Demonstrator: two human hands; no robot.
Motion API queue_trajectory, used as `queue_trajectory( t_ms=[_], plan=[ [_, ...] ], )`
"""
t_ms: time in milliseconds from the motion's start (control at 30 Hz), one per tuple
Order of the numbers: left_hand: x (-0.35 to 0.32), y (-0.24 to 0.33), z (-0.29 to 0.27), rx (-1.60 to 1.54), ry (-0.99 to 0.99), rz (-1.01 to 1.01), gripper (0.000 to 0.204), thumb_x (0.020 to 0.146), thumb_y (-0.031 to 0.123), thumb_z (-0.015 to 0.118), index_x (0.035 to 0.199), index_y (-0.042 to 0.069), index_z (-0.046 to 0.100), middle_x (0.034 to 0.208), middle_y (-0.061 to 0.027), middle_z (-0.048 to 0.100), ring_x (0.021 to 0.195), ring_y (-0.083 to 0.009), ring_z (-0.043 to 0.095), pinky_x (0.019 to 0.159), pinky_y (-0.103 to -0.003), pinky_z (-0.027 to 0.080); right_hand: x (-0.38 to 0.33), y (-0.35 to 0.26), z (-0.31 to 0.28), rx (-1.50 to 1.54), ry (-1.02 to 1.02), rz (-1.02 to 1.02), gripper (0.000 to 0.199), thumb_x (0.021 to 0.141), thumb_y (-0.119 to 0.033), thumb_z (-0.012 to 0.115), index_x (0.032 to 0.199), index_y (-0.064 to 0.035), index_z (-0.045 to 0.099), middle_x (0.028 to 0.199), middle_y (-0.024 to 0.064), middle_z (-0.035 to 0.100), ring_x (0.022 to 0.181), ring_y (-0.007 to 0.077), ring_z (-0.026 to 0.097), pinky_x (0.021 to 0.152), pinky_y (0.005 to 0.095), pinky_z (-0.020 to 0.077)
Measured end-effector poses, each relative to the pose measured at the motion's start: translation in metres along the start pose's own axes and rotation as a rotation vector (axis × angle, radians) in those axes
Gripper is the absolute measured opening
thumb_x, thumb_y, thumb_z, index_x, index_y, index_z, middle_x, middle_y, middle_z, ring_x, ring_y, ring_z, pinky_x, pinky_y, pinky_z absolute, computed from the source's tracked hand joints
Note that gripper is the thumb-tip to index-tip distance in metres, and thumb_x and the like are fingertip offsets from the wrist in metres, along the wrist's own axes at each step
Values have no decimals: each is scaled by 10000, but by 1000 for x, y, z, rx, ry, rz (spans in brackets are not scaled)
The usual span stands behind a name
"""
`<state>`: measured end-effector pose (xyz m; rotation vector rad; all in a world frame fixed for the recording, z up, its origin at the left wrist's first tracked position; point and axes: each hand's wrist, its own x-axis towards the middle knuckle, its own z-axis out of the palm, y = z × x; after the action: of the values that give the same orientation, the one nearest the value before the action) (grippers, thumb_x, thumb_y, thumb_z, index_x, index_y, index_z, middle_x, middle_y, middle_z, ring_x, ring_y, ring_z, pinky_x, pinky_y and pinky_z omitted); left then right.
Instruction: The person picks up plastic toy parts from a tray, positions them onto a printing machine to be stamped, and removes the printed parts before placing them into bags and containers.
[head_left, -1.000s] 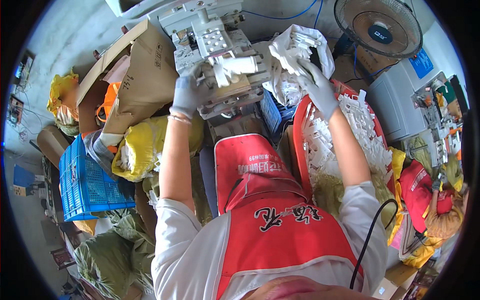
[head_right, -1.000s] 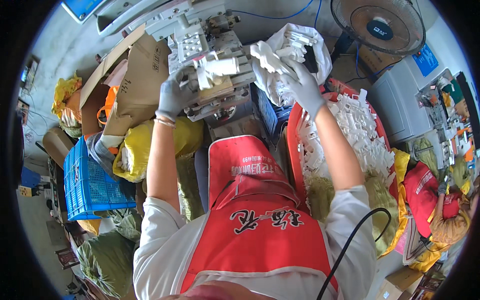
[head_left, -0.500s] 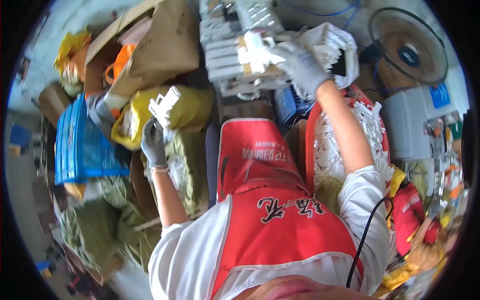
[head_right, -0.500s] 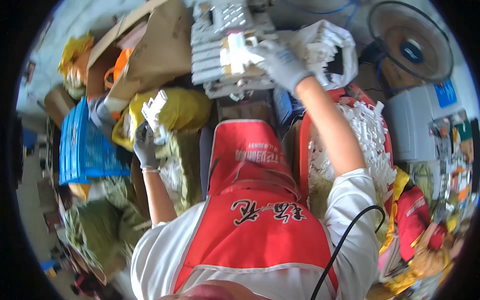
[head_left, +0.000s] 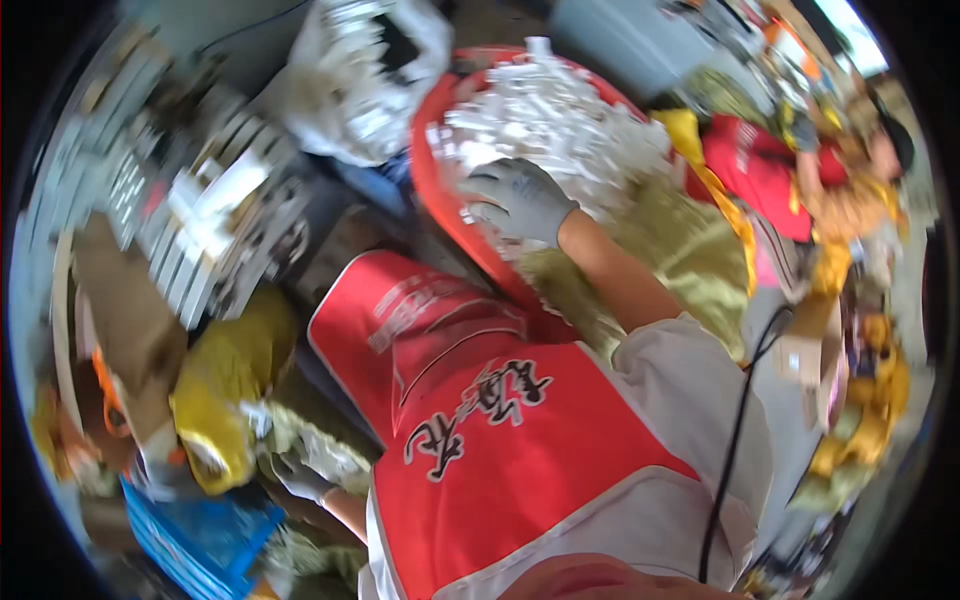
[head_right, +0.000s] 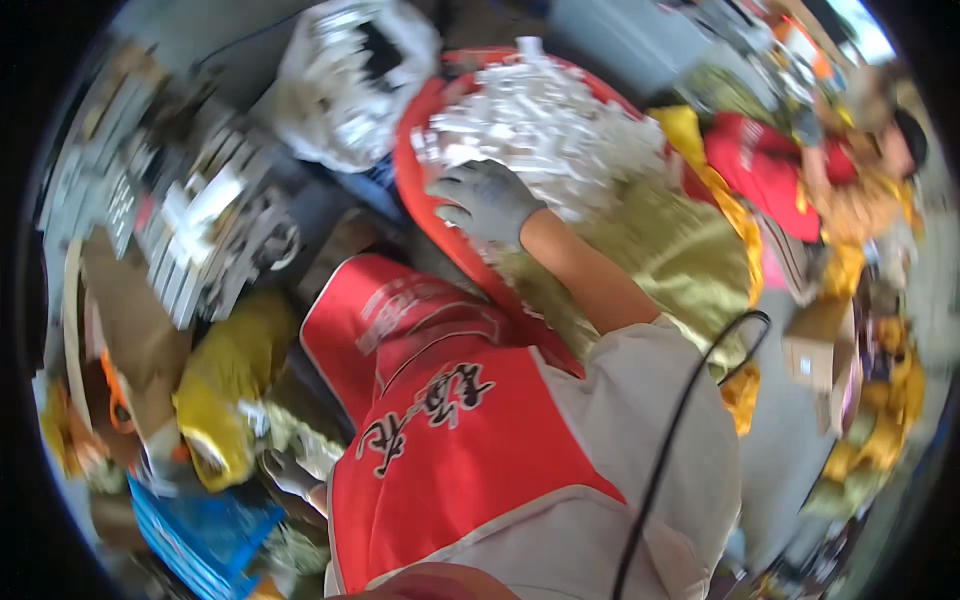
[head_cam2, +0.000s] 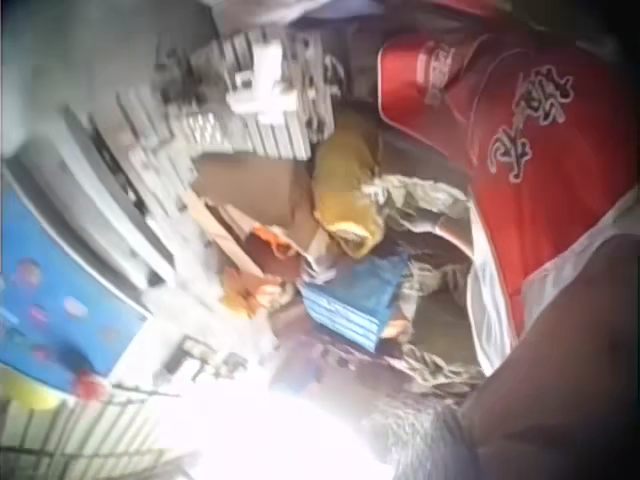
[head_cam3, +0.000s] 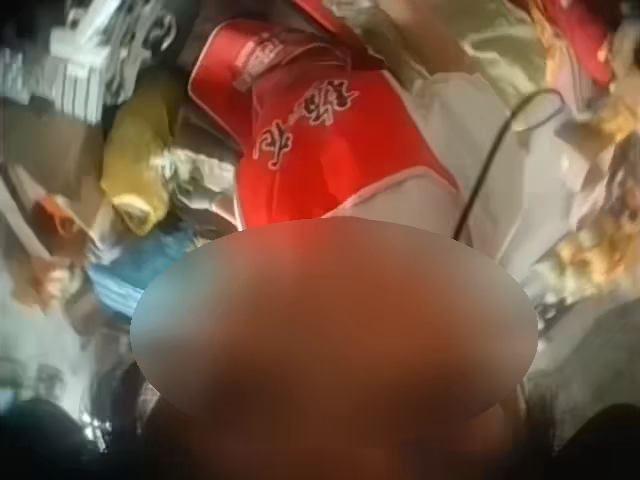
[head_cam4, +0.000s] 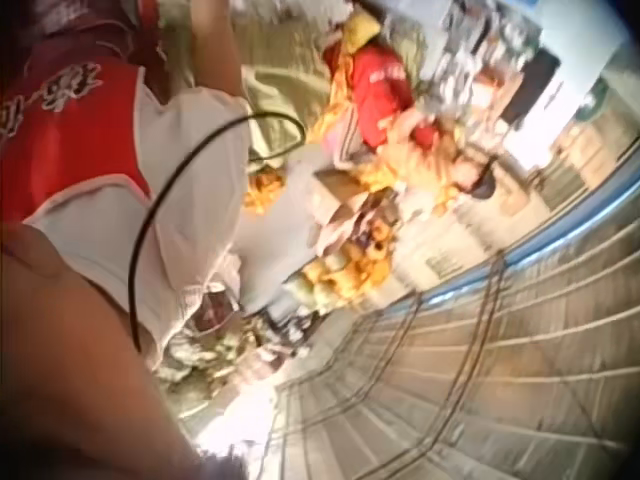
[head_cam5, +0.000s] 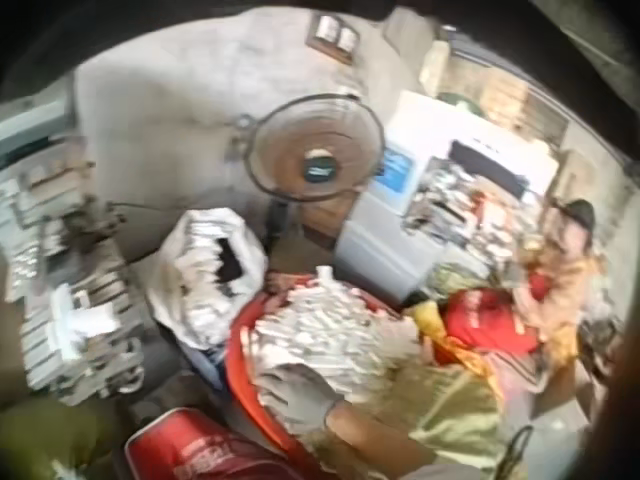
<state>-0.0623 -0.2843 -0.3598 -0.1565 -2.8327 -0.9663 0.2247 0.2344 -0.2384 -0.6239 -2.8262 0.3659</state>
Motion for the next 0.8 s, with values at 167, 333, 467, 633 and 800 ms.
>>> queue_trajectory(
  t_ms=[167,333,467,633,800],
  plan=[
    [-6,116,94,-222,-471,195,322,899,185,532,1143,-14,600,1159,-182,611,1045,-296,594,885,-364,463,-147,85,-10,-365,57,523,308,867,-319,506,1123,-171,594,1042,94,608,980,283,558,908,405,390],
    [-26,174,168,-105,-623,579,307,889,182,523,1088,-34,615,1086,-187,632,1003,-327,594,874,-379,458,-197,68,-19,-388,-69,718,340,919,-338,424,1125,-120,584,1027,135,613,1003,289,560,882,426,413],
    [-65,213,191,-118,-780,696,269,861,146,535,1061,-9,630,1031,-183,645,939,-322,604,860,-383,458,-196,79,-9,-220,-278,858,314,921,-342,432,1084,-128,594,1008,129,619,959,273,582,844,389,446],
    [-97,205,203,-155,-919,742,263,859,119,517,1072,-5,611,1120,-189,603,1018,-324,573,867,-392,457,-204,70,1,-98,30,804,318,924,-349,429,1079,-127,595,1018,97,619,974,265,578,869,394,432],
    [-100,182,209,-267,-898,524,312,867,142,513,1124,-23,576,1171,-181,574,1085,-331,546,878,-377,457,-207,72,0,-77,24,803,313,923,-348,435,1096,-136,589,1039,84,613,1000,252,568,909,402,399]
  ],
)
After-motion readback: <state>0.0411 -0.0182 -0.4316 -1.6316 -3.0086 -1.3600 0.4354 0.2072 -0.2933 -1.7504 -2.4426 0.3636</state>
